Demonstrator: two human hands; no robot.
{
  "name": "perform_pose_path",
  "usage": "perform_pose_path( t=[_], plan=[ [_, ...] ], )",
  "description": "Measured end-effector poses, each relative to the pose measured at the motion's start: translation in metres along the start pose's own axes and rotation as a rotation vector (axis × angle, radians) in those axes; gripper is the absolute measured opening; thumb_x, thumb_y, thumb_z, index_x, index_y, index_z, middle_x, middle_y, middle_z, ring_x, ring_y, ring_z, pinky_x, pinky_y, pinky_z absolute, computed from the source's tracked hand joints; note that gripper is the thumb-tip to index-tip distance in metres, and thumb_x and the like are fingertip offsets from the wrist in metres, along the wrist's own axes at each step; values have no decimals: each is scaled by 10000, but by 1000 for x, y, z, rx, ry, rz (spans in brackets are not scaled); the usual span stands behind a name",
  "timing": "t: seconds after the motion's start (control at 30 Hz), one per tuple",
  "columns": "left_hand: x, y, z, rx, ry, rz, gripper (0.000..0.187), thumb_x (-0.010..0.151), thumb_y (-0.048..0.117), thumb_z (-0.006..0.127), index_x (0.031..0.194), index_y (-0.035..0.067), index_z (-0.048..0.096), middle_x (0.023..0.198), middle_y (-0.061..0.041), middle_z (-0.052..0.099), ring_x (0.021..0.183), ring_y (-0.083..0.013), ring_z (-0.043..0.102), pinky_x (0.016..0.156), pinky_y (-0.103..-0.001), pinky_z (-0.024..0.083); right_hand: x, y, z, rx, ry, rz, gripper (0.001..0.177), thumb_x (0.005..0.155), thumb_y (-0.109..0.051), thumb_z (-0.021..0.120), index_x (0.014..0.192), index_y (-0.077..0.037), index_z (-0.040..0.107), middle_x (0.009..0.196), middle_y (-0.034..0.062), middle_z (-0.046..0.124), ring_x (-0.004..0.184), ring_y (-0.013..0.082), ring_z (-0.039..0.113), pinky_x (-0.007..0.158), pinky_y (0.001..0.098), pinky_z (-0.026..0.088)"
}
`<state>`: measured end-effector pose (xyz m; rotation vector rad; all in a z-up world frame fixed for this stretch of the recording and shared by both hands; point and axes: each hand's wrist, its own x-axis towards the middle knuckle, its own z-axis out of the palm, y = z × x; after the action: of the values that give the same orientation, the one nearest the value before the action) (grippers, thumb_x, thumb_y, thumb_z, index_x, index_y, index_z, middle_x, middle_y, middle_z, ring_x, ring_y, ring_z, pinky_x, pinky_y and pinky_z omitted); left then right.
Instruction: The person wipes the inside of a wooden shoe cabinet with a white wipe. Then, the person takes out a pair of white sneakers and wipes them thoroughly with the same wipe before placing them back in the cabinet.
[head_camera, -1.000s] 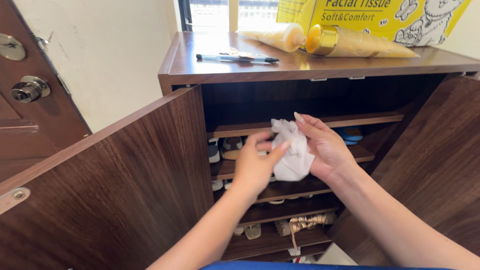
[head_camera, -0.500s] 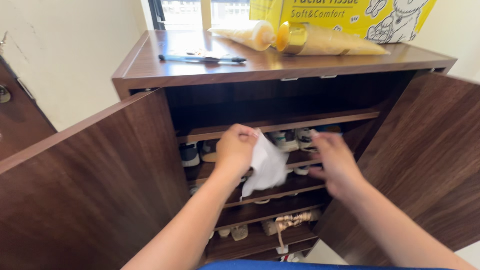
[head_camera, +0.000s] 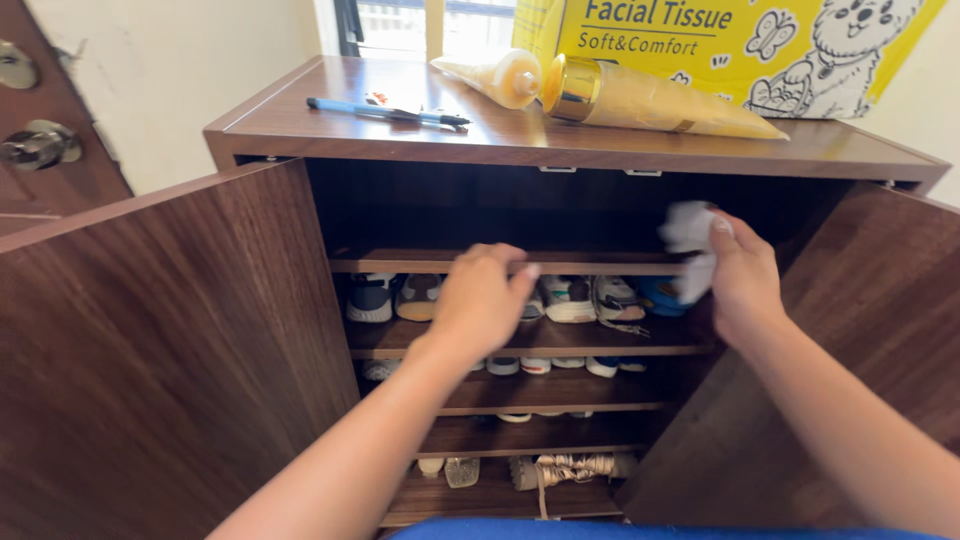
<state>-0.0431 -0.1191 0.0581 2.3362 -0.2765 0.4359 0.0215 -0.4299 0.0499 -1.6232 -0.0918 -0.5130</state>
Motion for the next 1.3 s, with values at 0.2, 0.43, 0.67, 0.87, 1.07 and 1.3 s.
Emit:
perform_pose_path(
  t=[0.2,0.43,0.67,0.87,1.07,1.3],
  plan=[
    [1,-36,-7,369,-62,-214,687,996,373,564,1552,87,278,1656,-133,178,1553,-262,95,1207,-643,112,71,98,-41,-1258,-189,-122,429,1157,-368,381,1219,-95,706,1168,185,732,1179,391,642,1102,651,369],
    [-16,-44,-3,594,-171,-248,868,956,256,624,1610,76,83,1708,-79,8,1572,-194,-21,1221,-629,40,2,69,107,-1100,-562,-487,654,1059,-582,373,1465,-84,496,1450,168,562,1372,355,499,1236,566,188],
    [-18,-36,-6,600,-182,-288,890,937,177,640,1616,103,69,1714,-41,7,1574,-174,-19,1233,-624,63,19,81,52,-1051,-558,-553,643,1016,-556,350,1458,-115,503,1467,144,555,1388,318,483,1187,570,249],
    [-18,-29,-9,578,-214,-304,940,921,167,682,1618,119,52,1711,-27,-22,1572,-171,-37,1240,-599,124,92,92,-58,-1471,-447,79,933,1074,-714,66,1305,-36,665,1381,215,658,1362,363,573,1220,569,311],
    [-18,-25,-11,494,-216,-335,971,903,120,697,1624,156,47,1720,-3,-52,1579,-166,-50,1243,-528,212,65,64,10,-1345,-549,168,940,984,-762,119,1395,-77,615,1455,202,595,1450,350,457,1270,540,181],
    [-18,-22,-7,540,-225,-365,898,951,95,588,1629,151,3,1718,-1,-100,1577,-162,-74,1235,-499,244,5,52,100,-926,-762,-563,820,1045,-646,222,1494,6,436,1549,252,411,1439,403,349,1159,468,237]
  ],
)
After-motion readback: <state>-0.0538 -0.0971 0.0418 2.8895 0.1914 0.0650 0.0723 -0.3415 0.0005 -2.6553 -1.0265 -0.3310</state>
